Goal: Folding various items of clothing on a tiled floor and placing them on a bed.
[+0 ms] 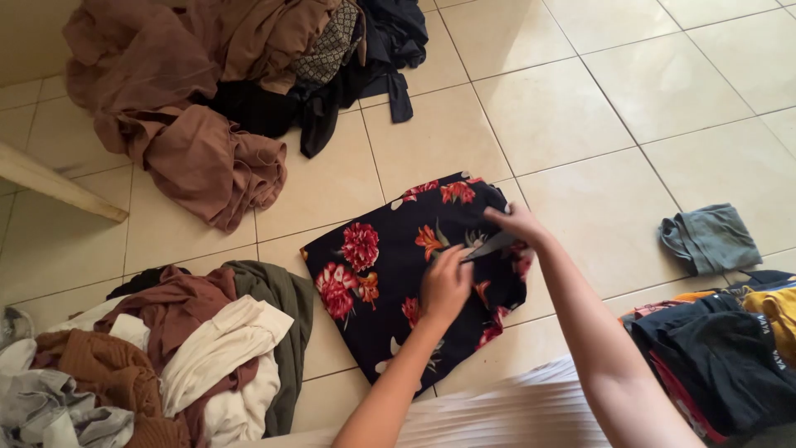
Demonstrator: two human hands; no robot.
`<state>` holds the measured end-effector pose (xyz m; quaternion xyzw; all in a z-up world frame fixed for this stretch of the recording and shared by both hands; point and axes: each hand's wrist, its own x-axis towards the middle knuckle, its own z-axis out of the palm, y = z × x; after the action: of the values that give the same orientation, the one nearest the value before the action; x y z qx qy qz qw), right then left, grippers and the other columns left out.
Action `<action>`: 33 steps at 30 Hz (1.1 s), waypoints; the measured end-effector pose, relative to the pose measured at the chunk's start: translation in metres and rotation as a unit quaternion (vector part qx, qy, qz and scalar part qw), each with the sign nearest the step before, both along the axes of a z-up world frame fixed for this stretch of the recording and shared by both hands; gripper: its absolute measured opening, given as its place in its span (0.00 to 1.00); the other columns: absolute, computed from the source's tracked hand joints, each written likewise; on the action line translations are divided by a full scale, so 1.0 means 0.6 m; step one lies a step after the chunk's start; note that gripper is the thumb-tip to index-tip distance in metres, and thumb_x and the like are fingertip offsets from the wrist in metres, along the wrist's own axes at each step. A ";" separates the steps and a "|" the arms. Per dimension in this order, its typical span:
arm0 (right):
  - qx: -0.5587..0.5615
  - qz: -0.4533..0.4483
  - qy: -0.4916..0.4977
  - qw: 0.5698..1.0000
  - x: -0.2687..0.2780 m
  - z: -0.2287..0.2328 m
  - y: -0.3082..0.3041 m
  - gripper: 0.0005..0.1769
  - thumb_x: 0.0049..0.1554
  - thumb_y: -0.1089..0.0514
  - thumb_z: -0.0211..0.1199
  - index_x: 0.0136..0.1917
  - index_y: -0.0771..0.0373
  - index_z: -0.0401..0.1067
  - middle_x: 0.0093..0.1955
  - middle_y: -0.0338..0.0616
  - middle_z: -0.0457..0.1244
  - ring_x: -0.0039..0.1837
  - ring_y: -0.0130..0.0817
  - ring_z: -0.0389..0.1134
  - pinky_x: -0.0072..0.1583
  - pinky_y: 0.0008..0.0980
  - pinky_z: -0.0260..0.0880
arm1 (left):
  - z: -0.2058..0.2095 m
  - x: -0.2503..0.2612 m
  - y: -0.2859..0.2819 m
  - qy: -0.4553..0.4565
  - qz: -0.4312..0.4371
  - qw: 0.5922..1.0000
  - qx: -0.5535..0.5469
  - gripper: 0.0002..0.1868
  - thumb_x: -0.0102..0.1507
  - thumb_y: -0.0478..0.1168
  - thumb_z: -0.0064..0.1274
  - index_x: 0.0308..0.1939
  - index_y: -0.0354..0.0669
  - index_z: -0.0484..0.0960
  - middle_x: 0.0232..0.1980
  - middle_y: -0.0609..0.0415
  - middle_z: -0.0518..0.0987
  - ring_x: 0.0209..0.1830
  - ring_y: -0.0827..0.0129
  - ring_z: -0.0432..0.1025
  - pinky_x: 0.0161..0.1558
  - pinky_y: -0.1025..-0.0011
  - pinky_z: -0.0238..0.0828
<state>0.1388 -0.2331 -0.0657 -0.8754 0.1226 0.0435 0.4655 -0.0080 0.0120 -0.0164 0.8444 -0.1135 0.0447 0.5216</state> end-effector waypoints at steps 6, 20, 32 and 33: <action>-0.184 0.067 0.026 0.980 -0.054 0.000 0.010 0.30 0.56 0.43 0.68 0.61 0.67 0.67 0.52 0.63 0.68 0.56 0.58 0.70 0.55 0.49 0.70 | -0.021 -0.082 0.097 -0.057 0.094 0.950 0.293 0.34 0.65 0.52 0.53 0.74 0.49 0.66 0.78 0.42 0.58 0.79 0.50 0.53 0.74 0.43 0.41; -0.435 -0.018 -0.153 0.887 -0.076 0.074 0.014 0.33 0.35 0.56 0.74 0.54 0.61 0.66 0.51 0.55 0.69 0.55 0.58 0.71 0.49 0.59 0.66 | -0.065 -0.089 0.120 -0.027 0.082 0.918 0.388 0.44 0.60 0.67 0.50 0.78 0.63 0.58 0.83 0.42 0.45 0.82 0.51 0.39 0.72 0.32 0.26; -0.605 0.196 0.285 0.717 -0.129 0.122 0.008 0.40 0.35 0.37 0.85 0.58 0.49 0.76 0.64 0.46 0.65 0.73 0.47 0.60 0.72 0.67 0.49 | -0.057 -0.090 0.116 -0.054 0.092 0.918 0.381 0.42 0.60 0.66 0.50 0.77 0.63 0.61 0.82 0.43 0.47 0.82 0.51 0.41 0.72 0.31 0.26; -0.560 0.149 0.143 0.803 -0.130 0.110 0.010 0.31 0.47 0.38 0.76 0.59 0.52 0.76 0.68 0.50 0.61 0.75 0.50 0.57 0.71 0.73 0.46 | -0.054 -0.086 0.114 -0.022 0.088 0.922 0.378 0.41 0.60 0.66 0.50 0.76 0.63 0.61 0.82 0.44 0.48 0.82 0.52 0.42 0.72 0.32 0.26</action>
<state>0.0608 -0.2273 0.0005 -0.9752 0.0592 0.1606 -0.1404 -0.0595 0.0802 -0.0486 0.9841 -0.0592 0.0631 0.1553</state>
